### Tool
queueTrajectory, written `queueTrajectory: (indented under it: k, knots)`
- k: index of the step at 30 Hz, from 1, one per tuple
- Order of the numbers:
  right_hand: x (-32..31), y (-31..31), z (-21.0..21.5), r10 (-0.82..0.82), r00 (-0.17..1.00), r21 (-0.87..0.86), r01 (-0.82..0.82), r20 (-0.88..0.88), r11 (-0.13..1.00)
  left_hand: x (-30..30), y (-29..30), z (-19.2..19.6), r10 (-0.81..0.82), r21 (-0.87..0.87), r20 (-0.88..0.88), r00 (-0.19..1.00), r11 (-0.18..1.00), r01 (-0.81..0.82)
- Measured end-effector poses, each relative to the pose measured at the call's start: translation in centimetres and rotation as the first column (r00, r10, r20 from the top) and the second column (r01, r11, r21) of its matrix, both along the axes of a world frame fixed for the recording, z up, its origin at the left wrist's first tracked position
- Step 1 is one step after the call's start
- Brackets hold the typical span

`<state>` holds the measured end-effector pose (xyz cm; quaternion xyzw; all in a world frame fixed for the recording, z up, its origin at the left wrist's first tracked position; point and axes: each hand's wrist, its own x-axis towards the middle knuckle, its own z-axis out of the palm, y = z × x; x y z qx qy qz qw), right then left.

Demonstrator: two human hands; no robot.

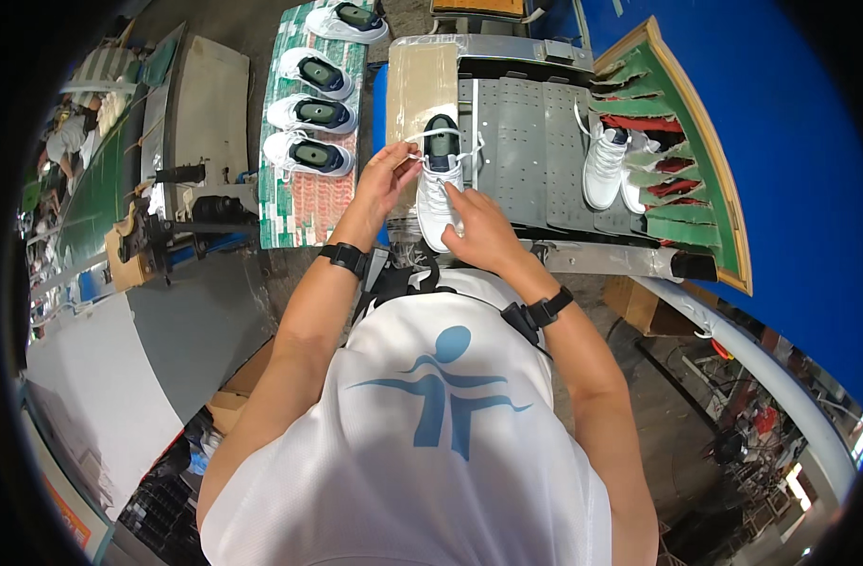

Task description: Lacing white sneakers at a shoe manufacturing station.

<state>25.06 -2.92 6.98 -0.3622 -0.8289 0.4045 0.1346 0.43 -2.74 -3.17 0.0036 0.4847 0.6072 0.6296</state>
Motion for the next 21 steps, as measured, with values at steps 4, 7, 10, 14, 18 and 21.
queueTrajectory:
  k: [4,7,10,14,18,21]
  knots:
    - [-2.0,1.2,-0.8,0.088,0.985,0.355,-0.136,0.147,0.925,-4.4,-1.5,-3.6,0.127,-0.048,0.053,0.991,0.991,-0.124]
    - [-3.4,1.5,-1.5,0.134,0.966,0.455,-0.223,0.219,0.862,-6.1,-1.9,-3.2,-0.019,-0.327,-0.296,0.955,0.941,-0.082]
    - [-4.4,1.1,-1.9,0.146,0.932,0.364,-0.270,0.333,0.891,-4.8,-1.6,-1.8,-0.217,-0.176,-0.924,0.314,0.972,0.153]
    - [-4.2,0.9,-1.8,0.111,0.955,0.221,-0.175,0.274,0.959,-2.1,3.3,3.8,-0.220,-0.016,-0.928,0.302,0.831,0.556]
    - [-5.2,1.3,-0.5,0.089,0.962,0.397,-0.189,0.258,0.898,-3.5,6.2,1.3,-0.516,-0.073,-0.779,0.356,0.638,0.766]
    - [-6.4,1.6,-0.7,0.064,0.919,0.425,-0.241,0.389,0.872,-3.0,6.7,1.9,-0.640,-0.184,-0.684,0.351,0.617,0.766]
